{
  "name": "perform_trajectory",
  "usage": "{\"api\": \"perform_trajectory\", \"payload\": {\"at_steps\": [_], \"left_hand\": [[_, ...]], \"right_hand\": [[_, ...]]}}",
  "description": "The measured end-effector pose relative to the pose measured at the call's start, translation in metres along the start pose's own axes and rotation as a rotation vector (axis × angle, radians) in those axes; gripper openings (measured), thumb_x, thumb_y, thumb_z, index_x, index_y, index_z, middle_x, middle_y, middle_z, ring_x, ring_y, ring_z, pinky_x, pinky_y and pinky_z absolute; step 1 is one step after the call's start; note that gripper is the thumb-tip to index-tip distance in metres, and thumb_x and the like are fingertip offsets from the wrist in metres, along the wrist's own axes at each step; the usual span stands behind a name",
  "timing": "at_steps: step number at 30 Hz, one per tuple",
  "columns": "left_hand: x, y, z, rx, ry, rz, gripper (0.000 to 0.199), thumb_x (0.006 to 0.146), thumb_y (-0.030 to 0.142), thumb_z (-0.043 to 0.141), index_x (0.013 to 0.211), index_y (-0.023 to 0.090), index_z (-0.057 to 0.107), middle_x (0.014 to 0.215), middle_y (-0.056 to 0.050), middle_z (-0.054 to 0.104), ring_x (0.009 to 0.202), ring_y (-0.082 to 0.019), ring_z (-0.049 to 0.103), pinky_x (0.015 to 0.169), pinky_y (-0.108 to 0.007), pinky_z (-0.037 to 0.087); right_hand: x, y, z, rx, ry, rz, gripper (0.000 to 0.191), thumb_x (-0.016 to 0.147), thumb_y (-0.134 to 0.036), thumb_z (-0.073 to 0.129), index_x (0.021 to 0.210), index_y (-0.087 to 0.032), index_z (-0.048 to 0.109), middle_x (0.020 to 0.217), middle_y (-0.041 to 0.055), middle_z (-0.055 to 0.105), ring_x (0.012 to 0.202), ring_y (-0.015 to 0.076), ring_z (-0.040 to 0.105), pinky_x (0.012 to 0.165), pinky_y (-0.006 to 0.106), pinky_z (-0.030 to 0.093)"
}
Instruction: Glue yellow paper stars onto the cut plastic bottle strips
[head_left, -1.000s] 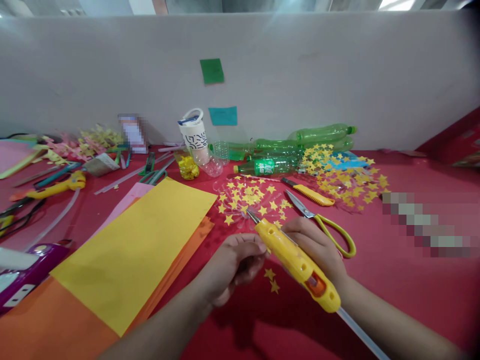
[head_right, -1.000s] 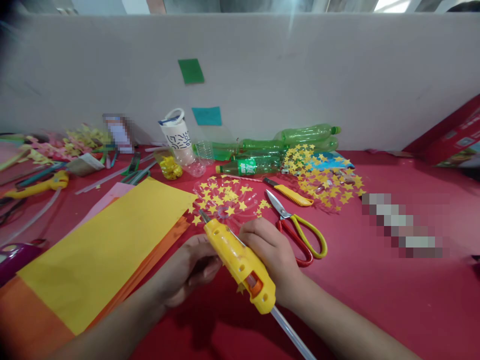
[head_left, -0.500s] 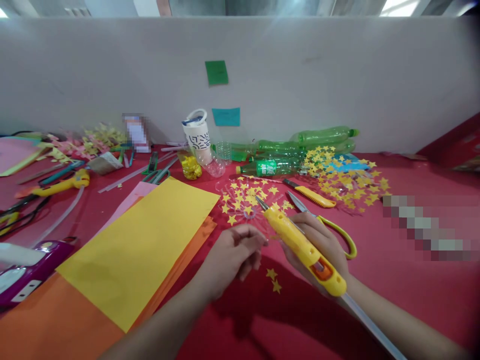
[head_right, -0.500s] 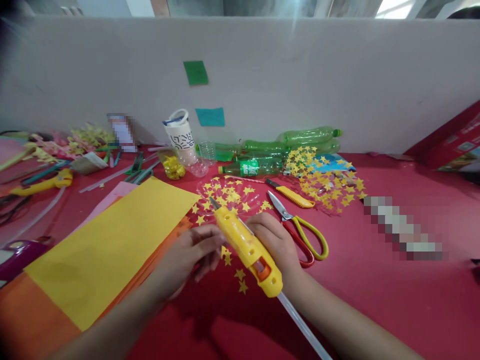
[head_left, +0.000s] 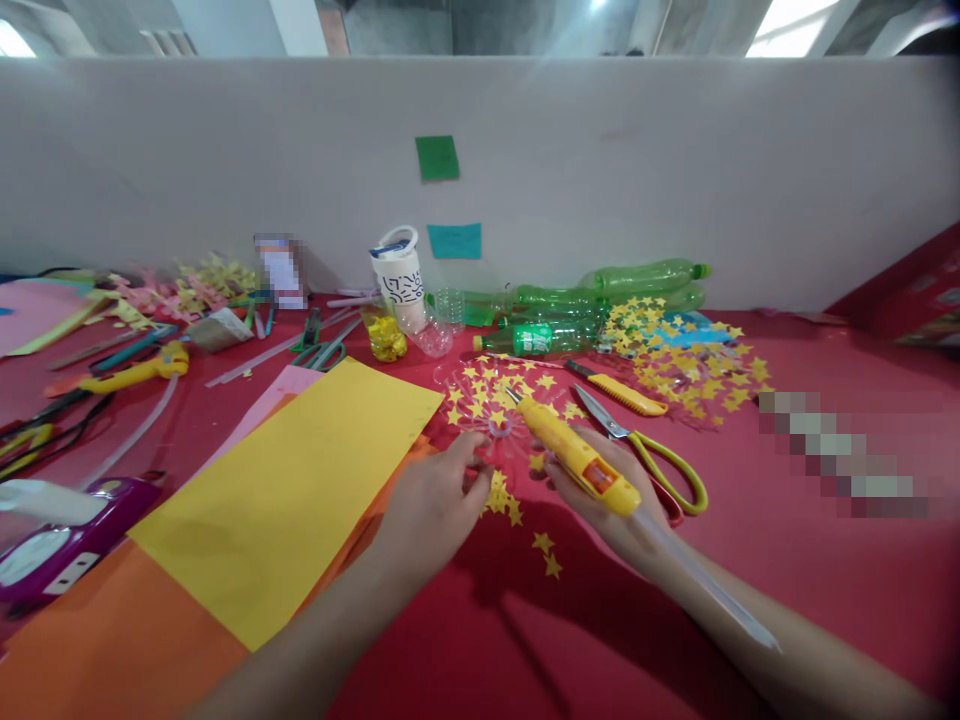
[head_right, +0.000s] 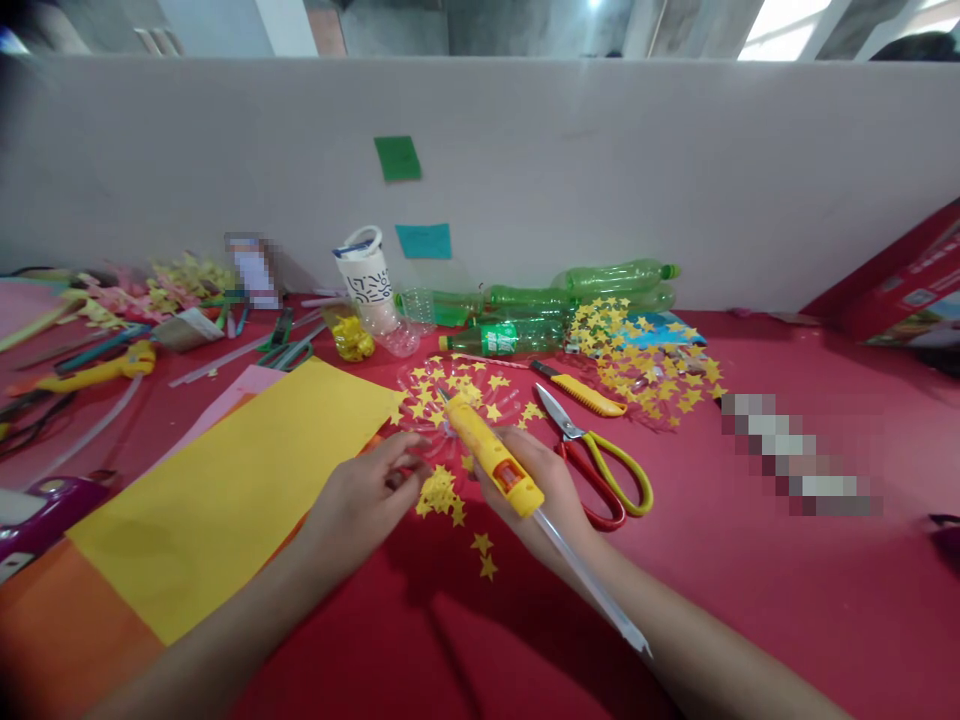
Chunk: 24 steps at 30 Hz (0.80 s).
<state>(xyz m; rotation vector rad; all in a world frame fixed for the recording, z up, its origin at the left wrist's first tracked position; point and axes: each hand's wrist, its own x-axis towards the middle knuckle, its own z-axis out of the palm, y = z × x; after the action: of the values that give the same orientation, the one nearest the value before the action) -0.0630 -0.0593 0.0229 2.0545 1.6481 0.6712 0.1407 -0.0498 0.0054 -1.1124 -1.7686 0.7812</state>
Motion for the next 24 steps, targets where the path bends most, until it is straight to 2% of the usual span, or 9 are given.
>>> {"api": "perform_trajectory", "payload": {"at_steps": [2,7,12,16,20,24], "left_hand": [[0.000,-0.001,0.004,-0.106,-0.007,0.003,0.026,0.085,0.025,0.047,0.108,0.021,0.057,0.092,-0.005,0.072,0.080,-0.020,0.067,0.071,-0.029,0.049],[-0.001,-0.002,0.018,-0.536,-0.067,-0.042,0.017,0.083,0.024,0.051,0.097,0.020,0.060,0.098,-0.006,0.072,0.092,-0.019,0.067,0.080,-0.030,0.051],[0.001,0.001,0.029,-0.804,-0.108,-0.147,0.016,0.080,0.025,0.058,0.094,0.018,0.061,0.099,-0.008,0.071,0.091,-0.021,0.068,0.082,-0.032,0.053],[-0.001,0.005,0.030,-0.908,-0.170,-0.140,0.021,0.082,0.025,0.057,0.101,0.018,0.063,0.106,-0.007,0.070,0.098,-0.022,0.066,0.084,-0.033,0.053],[-0.003,0.008,0.029,-0.941,-0.184,-0.078,0.024,0.084,0.018,0.053,0.106,0.020,0.063,0.114,-0.006,0.068,0.105,-0.020,0.063,0.090,-0.032,0.050],[-0.005,0.010,0.027,-0.929,-0.180,-0.106,0.024,0.084,0.019,0.054,0.106,0.019,0.063,0.113,-0.006,0.068,0.104,-0.020,0.063,0.091,-0.033,0.051]], "right_hand": [[0.002,0.004,-0.001,-0.049,0.029,-0.023,0.002,0.079,-0.022,0.061,0.082,-0.021,0.061,0.082,0.0023,0.064,0.074,0.0181,0.064,0.068,0.030,0.050],[0.005,0.002,-0.004,-0.078,0.099,-0.076,0.002,0.080,-0.022,0.059,0.082,-0.021,0.061,0.089,0.0041,0.063,0.075,0.0182,0.063,0.071,0.032,0.050],[0.004,-0.010,0.001,-0.130,0.033,-0.203,0.006,0.077,-0.016,0.061,0.075,-0.021,0.058,0.091,0.0046,0.058,0.079,0.0171,0.059,0.069,0.029,0.048],[0.003,-0.007,0.005,-0.101,-0.044,-0.185,0.009,0.075,-0.014,0.063,0.075,-0.020,0.057,0.091,0.0047,0.055,0.078,0.0163,0.057,0.068,0.027,0.047],[0.002,0.001,0.005,-0.117,-0.055,-0.168,0.011,0.074,-0.013,0.063,0.073,-0.020,0.054,0.092,0.0046,0.054,0.081,0.0170,0.056,0.071,0.027,0.047],[0.000,0.003,0.003,-0.156,-0.045,-0.169,0.012,0.074,-0.016,0.064,0.072,-0.021,0.053,0.093,0.0049,0.053,0.082,0.0187,0.056,0.070,0.029,0.047]]}}
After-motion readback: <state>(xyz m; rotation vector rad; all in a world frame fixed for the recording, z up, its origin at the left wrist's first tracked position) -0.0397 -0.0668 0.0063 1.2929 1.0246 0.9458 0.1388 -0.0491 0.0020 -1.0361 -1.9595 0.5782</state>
